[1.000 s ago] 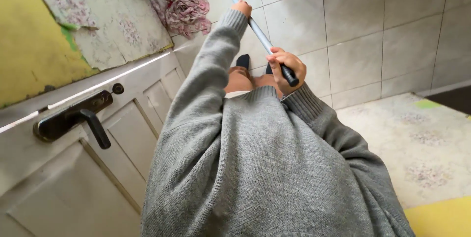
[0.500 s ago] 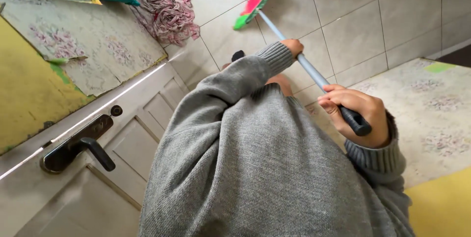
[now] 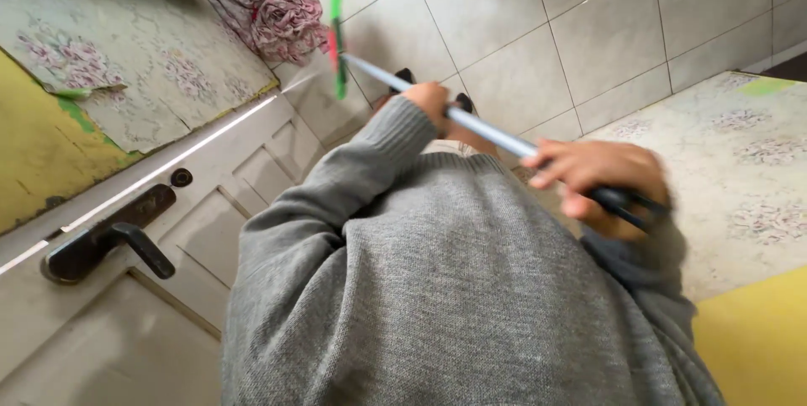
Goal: Sweep the tiled floor of an entryway using a broom.
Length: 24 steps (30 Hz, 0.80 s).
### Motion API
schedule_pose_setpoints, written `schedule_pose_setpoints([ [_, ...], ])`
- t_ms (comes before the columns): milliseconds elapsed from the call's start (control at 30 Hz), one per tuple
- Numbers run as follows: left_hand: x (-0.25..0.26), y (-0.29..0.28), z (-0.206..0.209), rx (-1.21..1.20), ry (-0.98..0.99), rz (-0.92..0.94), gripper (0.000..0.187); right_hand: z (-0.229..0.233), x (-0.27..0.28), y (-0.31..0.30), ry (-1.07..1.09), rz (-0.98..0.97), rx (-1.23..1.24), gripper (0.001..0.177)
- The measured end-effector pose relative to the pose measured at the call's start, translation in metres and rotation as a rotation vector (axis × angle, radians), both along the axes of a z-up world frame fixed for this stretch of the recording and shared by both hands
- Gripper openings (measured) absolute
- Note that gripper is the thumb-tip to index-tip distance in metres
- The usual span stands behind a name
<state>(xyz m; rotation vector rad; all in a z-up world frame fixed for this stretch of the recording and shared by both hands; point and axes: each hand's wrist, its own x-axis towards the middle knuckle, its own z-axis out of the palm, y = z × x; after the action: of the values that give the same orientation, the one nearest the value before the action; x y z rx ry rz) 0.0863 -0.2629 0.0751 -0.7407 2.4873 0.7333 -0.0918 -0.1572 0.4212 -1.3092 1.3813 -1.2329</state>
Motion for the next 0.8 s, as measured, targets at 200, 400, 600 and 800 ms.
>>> schedule_pose_setpoints([
  [200,0.04,0.028,-0.185,0.0,-0.16,0.067,0.025,-0.103,0.014,0.014,-0.089,0.055,-0.015,0.028],
  [400,-0.107,0.075,-0.164,0.244,0.12,0.268,0.044,-0.043,-0.044,0.063,0.166,0.046,0.06,0.021],
  [600,-0.236,0.1,-0.149,0.223,0.444,0.12,0.037,-0.012,-0.076,0.079,0.361,0.155,-0.037,0.017],
  [800,-0.185,0.094,0.033,0.274,0.15,-0.017,0.041,0.035,-0.105,0.128,0.36,0.466,0.056,0.016],
])
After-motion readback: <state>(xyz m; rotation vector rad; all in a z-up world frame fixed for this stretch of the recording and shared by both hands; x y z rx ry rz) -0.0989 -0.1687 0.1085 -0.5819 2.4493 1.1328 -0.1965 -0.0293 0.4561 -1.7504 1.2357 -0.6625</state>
